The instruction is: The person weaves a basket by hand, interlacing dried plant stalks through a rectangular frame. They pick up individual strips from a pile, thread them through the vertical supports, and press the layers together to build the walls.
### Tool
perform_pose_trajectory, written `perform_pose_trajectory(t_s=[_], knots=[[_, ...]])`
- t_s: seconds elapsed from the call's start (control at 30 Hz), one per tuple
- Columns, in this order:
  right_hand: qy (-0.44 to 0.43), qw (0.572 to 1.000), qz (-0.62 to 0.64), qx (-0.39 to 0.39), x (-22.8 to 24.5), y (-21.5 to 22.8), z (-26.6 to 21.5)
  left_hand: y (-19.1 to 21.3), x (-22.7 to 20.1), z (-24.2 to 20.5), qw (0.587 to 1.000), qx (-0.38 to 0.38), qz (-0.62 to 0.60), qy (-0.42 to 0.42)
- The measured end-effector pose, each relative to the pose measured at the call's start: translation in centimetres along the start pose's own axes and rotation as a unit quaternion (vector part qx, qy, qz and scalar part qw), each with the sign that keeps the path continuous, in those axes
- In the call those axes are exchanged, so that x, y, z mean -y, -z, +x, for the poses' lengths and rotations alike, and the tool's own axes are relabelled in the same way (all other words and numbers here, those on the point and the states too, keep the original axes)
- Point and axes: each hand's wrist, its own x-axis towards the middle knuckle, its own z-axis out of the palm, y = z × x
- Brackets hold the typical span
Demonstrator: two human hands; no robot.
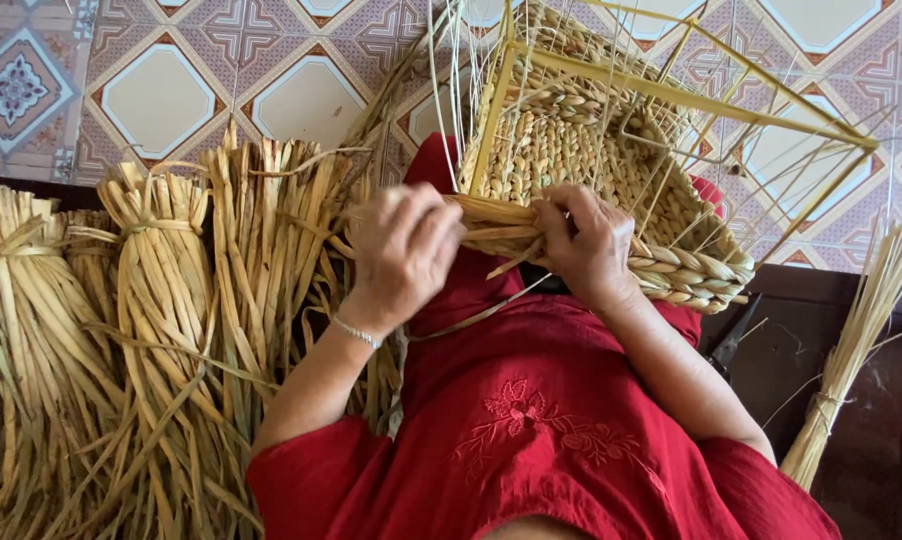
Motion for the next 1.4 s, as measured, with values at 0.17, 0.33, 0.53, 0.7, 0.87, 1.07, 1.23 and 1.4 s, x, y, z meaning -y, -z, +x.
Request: perform_pose_trajectory(t_s=[0.17,0.33,0.53,0.7,0.87,1.07,1.23,1.4], knots=[[0.023,0.998,-0.048,-0.04,0.8,-0.1,0.1,2.4,-2.5,1.2,0.995,0.059,-0.068,-0.05],[0.134,0.986,-0.097,-0.02,0.4,-0.6,-1.0,-1.4,-0.7,-3.5,0.989,0.144,-0.011,-0.039],[0.123,0.984,0.005,0.125,5.0,4.3,1.3,1.5,-1.3,-1.0,0.986,0.165,-0.015,-0.008],[0.185,0.976,-0.043,0.111,4.5,3.4,0.9,3.4,-2.5,2.1,0.996,0.052,0.005,-0.076],[0.13,0.988,0.008,0.078,0.9,1.1,-0.3,4.1,-4.4,4.3,0.985,-0.124,0.039,-0.112],[-0.01,0.991,0.064,0.115,1.9,2.5,0.2,-2.5,-3.2,1.3,0.992,0.007,-0.064,-0.109],[-0.019,0.984,0.107,0.14,3.6,4.0,1.3,-5.4,-2.6,3.7,0.965,0.235,-0.105,0.055],[0.027,0.992,0.065,0.109,2.4,3.7,1.4,-3.7,-2.6,3.1,0.941,0.034,-0.336,0.016]])
